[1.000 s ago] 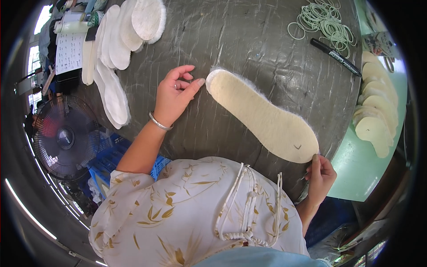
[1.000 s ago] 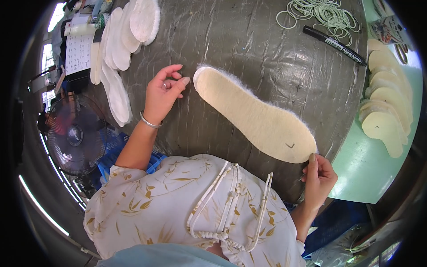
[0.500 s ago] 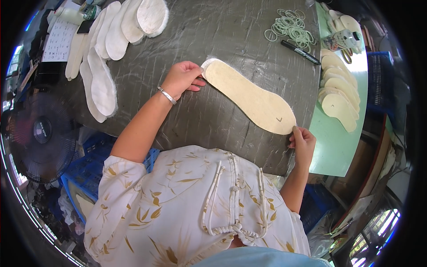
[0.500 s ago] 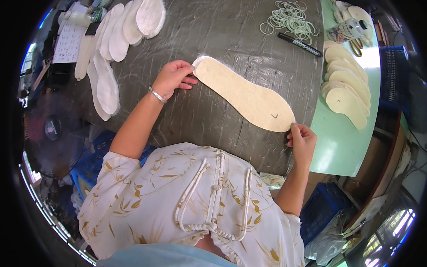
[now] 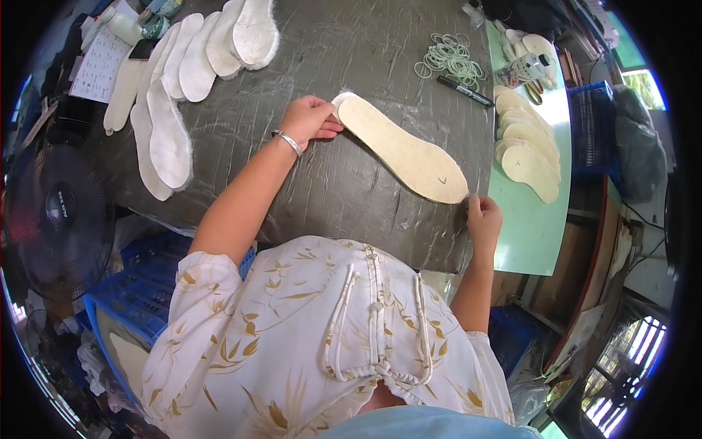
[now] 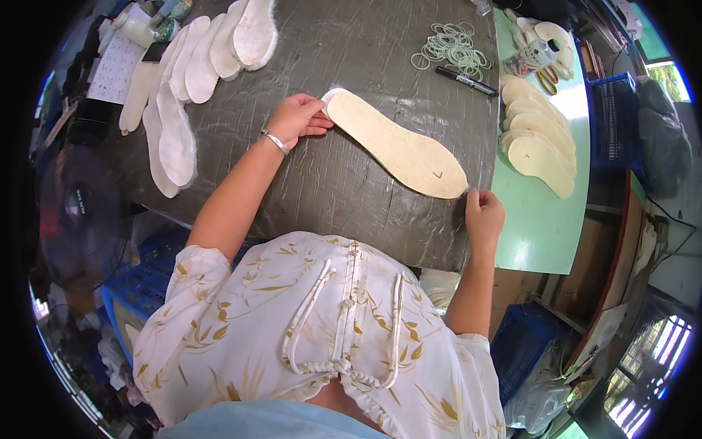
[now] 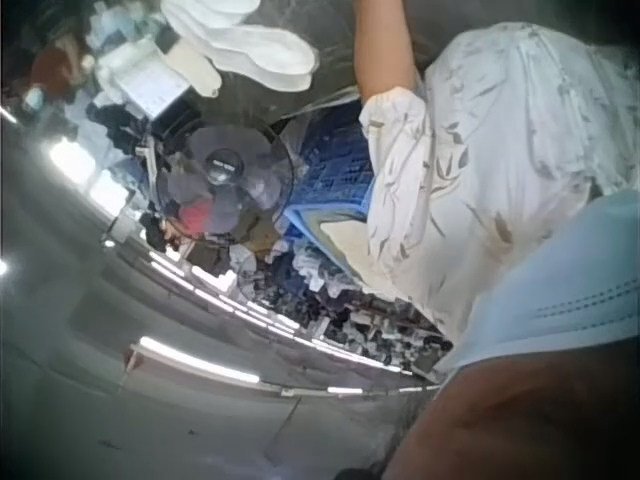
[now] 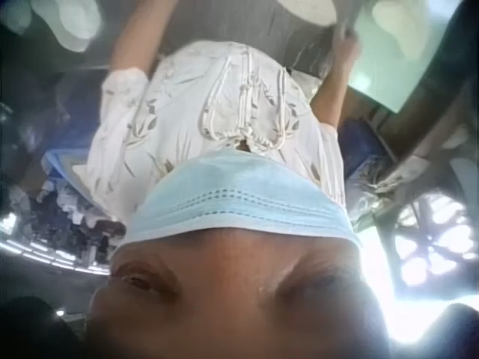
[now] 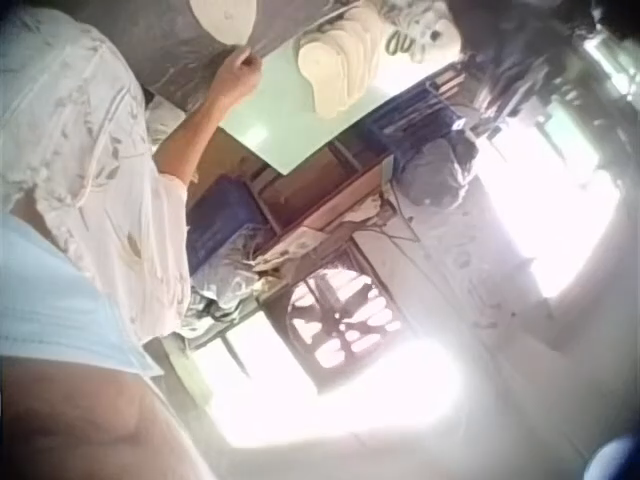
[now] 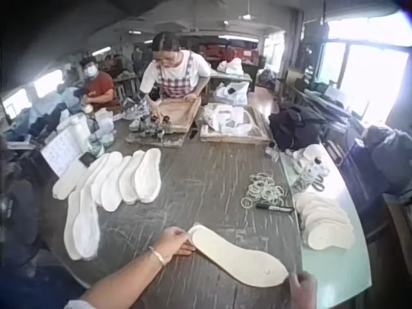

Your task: Assembling and trimming fuzzy shoe insoles by aligning layers and using scissors to cut away excess material.

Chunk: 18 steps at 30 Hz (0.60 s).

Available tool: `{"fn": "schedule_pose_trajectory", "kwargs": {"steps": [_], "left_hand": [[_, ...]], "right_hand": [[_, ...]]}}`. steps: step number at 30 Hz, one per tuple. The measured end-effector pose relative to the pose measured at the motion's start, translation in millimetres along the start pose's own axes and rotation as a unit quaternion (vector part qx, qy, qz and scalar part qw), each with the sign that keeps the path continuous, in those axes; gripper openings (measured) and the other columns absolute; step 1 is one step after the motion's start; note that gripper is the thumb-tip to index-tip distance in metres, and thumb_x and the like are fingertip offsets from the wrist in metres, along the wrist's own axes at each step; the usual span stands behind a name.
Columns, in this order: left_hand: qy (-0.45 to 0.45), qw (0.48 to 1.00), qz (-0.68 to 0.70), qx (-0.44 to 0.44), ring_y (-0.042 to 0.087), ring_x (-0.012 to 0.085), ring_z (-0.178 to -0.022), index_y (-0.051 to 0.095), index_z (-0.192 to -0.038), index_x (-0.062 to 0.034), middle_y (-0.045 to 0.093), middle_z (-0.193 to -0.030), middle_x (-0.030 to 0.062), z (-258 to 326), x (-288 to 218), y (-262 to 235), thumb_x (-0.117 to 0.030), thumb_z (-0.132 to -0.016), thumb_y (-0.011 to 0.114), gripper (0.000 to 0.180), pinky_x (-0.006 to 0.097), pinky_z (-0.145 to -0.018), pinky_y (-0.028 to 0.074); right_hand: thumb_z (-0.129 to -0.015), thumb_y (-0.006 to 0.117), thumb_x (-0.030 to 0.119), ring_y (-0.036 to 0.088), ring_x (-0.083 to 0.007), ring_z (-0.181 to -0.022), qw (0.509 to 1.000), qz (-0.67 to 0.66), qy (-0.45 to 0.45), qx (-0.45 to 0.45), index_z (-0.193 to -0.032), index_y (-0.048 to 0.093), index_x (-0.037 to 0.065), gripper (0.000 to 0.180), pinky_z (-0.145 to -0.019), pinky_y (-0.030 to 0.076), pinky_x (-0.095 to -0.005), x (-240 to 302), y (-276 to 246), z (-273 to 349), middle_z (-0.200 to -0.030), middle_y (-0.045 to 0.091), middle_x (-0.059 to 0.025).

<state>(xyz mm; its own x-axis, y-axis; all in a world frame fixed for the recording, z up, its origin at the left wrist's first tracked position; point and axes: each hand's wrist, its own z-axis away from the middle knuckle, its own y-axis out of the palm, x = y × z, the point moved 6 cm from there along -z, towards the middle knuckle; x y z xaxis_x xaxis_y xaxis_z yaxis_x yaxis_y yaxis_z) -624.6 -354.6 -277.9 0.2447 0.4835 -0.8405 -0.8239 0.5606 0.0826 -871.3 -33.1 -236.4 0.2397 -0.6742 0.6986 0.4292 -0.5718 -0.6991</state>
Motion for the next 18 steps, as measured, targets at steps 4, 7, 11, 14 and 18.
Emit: {"fn": "schedule_pose_trajectory", "kwargs": {"steps": [4,7,11,14,18], "left_hand": [[0.016,1.000,0.013,0.003,0.068,0.0201,-0.078,0.055,-0.101,0.0015,0.066,-0.090,0.0130,5.3,-3.1,-0.4,-0.017,-0.089,0.058,0.022,0.028,-0.065,0.056],[0.036,0.999,0.018,0.004,0.068,0.0192,-0.077,0.055,-0.101,0.0011,0.065,-0.089,0.0122,8.2,-7.1,-2.3,-0.016,-0.089,0.058,0.021,0.028,-0.064,0.056],[0.056,0.998,0.028,-0.020,0.067,0.0199,-0.073,0.053,-0.102,0.0035,0.065,-0.088,0.0131,4.2,-0.4,-5.7,-0.013,-0.089,0.057,0.021,0.027,-0.060,0.057],[0.089,0.994,0.052,-0.024,0.067,0.0201,-0.077,0.052,-0.103,0.0029,0.062,-0.093,0.0127,3.8,1.5,-5.3,-0.011,-0.091,0.054,0.018,0.029,-0.063,0.058],[0.070,0.995,0.067,-0.005,0.067,0.0190,-0.080,0.050,-0.102,-0.0015,0.064,-0.092,0.0113,5.5,4.9,-7.7,-0.017,-0.094,0.055,0.018,0.030,-0.067,0.057]], "right_hand": [[-0.077,0.073,0.020,0.061,-0.0312,-0.094,0.952,0.074,-0.287,-0.081,-0.109,0.060,0.001,0.039,-0.082,0.049,-0.0378,75.6,13.6,25.7,-0.108,0.062,-0.0157],[-0.070,0.078,0.026,0.050,-0.0385,-0.116,0.921,0.053,-0.383,0.050,-0.123,0.049,-0.003,0.067,-0.099,0.040,-0.0430,137.5,61.8,33.9,-0.126,0.052,-0.0231],[-0.066,0.080,0.036,0.044,-0.0394,-0.123,0.900,0.068,-0.411,0.131,-0.134,0.037,-0.003,0.089,-0.103,0.035,-0.0447,171.0,127.0,15.2,-0.132,0.046,-0.0249],[-0.064,0.080,0.038,0.045,-0.0385,-0.123,0.903,0.110,-0.368,0.193,-0.138,0.032,-0.001,0.097,-0.102,0.037,-0.0446,178.2,155.6,4.0,-0.132,0.048,-0.0243],[-0.063,0.082,0.035,0.050,-0.0359,-0.119,0.921,0.079,-0.326,0.196,-0.138,0.034,0.000,0.095,-0.100,0.040,-0.0424,176.1,165.0,0.7,-0.127,0.052,-0.0239]]}}
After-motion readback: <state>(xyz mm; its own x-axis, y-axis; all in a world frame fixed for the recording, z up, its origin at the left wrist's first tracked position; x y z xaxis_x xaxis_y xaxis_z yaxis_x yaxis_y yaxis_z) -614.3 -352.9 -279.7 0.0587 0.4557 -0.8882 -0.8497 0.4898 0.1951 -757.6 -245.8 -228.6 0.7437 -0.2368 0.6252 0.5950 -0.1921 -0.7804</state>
